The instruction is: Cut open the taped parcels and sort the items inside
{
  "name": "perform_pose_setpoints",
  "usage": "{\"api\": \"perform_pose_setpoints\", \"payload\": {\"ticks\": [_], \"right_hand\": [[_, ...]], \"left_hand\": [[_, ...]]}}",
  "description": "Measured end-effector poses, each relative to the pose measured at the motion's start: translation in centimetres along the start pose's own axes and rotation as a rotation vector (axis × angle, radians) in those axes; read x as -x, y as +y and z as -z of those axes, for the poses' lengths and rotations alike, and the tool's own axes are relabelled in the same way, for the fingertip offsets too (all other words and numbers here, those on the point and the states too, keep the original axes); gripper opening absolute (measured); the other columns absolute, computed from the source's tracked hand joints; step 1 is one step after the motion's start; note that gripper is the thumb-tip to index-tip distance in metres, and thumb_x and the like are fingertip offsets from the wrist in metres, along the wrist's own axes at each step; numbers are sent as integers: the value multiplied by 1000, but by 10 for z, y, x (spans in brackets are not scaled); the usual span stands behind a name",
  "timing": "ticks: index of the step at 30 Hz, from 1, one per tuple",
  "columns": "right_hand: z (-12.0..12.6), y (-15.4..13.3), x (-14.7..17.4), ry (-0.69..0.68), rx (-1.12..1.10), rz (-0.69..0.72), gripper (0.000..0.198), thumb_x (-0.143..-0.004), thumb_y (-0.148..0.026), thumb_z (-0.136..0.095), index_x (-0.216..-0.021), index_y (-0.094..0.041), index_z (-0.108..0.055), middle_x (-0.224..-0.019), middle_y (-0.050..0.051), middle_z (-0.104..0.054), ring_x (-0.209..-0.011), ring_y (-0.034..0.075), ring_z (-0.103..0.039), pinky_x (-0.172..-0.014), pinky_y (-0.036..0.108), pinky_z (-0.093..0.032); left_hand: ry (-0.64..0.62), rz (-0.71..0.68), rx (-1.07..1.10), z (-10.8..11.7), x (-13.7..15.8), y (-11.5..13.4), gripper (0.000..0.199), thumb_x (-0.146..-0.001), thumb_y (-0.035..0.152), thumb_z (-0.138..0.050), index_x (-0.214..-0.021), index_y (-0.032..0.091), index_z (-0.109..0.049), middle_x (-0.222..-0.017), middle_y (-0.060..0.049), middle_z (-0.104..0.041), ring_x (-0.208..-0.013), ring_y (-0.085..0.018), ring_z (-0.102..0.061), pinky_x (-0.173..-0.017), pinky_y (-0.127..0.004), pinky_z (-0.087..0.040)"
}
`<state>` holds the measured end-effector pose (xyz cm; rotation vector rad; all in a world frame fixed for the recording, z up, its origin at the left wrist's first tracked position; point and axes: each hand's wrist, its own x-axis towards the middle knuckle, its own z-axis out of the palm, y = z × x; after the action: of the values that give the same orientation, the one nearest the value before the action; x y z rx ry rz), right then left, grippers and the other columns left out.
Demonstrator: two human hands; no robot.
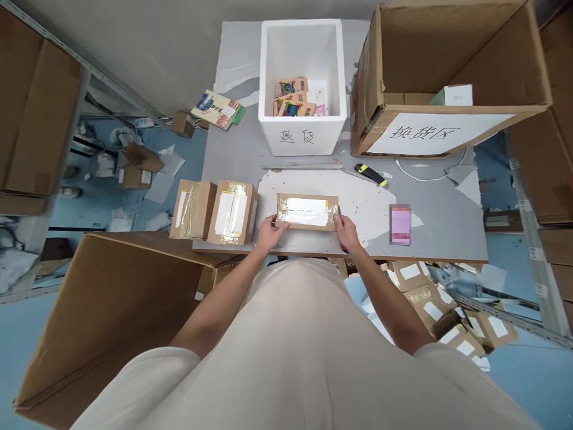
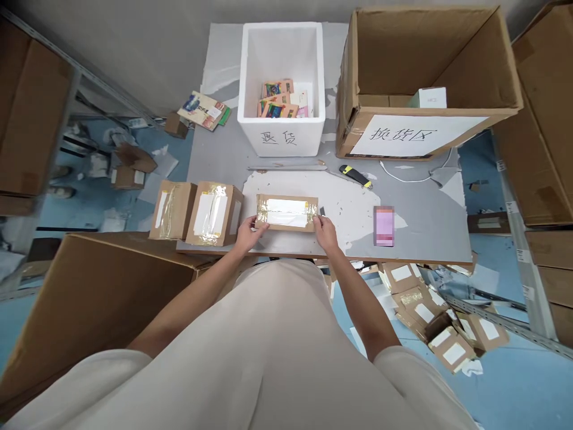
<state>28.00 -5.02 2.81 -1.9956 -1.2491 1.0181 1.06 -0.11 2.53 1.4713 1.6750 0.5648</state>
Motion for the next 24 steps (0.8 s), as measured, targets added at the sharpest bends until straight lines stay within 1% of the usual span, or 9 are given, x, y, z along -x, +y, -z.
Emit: {"api": "perform_pose_setpoints", "payload": {"ticks": [2,5,8,10,13,16,19,22,24], "right_hand": [[0,3,-3,-14,-43,-32,63,-91,-63,-32,-114,-14,-65,-115,14,-65,-111,26,-56,-98,40,-41],[1,7,-3,-36,-104,-62,64,-90,-64,-33,-118,-15,-62,-119,13,-65,-111,26,-57,-97,40,-43],[2,8,-1,-72,-150,-85,65,-90,-65,-32,-120,-16,-61,-114,12,-66,-99,24,-60,-89,39,-48],[2,9,1,-97,-176,-82,66,-91,-65,-29,-122,-16,-59,-113,11,-66,-90,22,-61,-83,38,-51],[5,18,7,-92,-167,-78,66,-92,-63,-27,-129,-16,-56,-119,12,-63,-84,19,-61,-80,37,-52],[17,38,16,34,-41,-51,61,-93,-57,-29,-130,-16,-54,-121,15,-59,-91,21,-61,-85,39,-50],[43,67,26,291,229,-45,55,-92,-48,-33,-128,-13,-55,-121,18,-55,-112,27,-52,-98,44,-41],[73,97,30,480,496,-250,53,-90,-45,-40,-130,-14,-52,-132,20,-45,-124,33,-39,-103,50,-32],[87,113,27,492,605,-401,55,-87,-47,-44,-133,-17,-50,-139,19,-36,-127,35,-34,-103,52,-29]], "left_hand": [[14,-3,-13,-4,1,-1,62,-73,51,-69,-120,12,-60,-114,-14,-62,-93,-22,-62,-82,-35,-51],[41,-15,-25,-7,2,-4,60,-76,50,-67,-122,12,-59,-113,-14,-61,-97,-23,-61,-86,-37,-50],[47,-34,-46,-9,3,-4,58,-78,49,-65,-122,12,-58,-110,-14,-61,-98,-24,-60,-90,-39,-49],[50,-41,-52,-9,5,-4,57,-81,49,-61,-124,12,-56,-111,-14,-60,-99,-24,-60,-87,-39,-50],[91,-131,-90,-9,10,-2,56,-88,47,-51,-132,12,-49,-121,-17,-55,-110,-26,-57,-91,-40,-49],[151,-359,-250,-7,19,0,61,-89,47,-51,-138,12,-43,-135,-21,-46,-128,-31,-44,-106,-48,-38],[153,-568,-429,-5,27,1,56,-87,44,-56,-134,13,-49,-140,-23,-44,-134,-35,-38,-110,-52,-30],[57,-693,-530,-6,29,2,42,-90,38,-53,-126,17,-56,-135,-19,-51,-131,-34,-43,-109,-51,-30],[-2,-713,-568,-7,28,3,40,-91,36,-50,-127,17,-56,-134,-18,-53,-131,-33,-44,-109,-51,-31]]}}
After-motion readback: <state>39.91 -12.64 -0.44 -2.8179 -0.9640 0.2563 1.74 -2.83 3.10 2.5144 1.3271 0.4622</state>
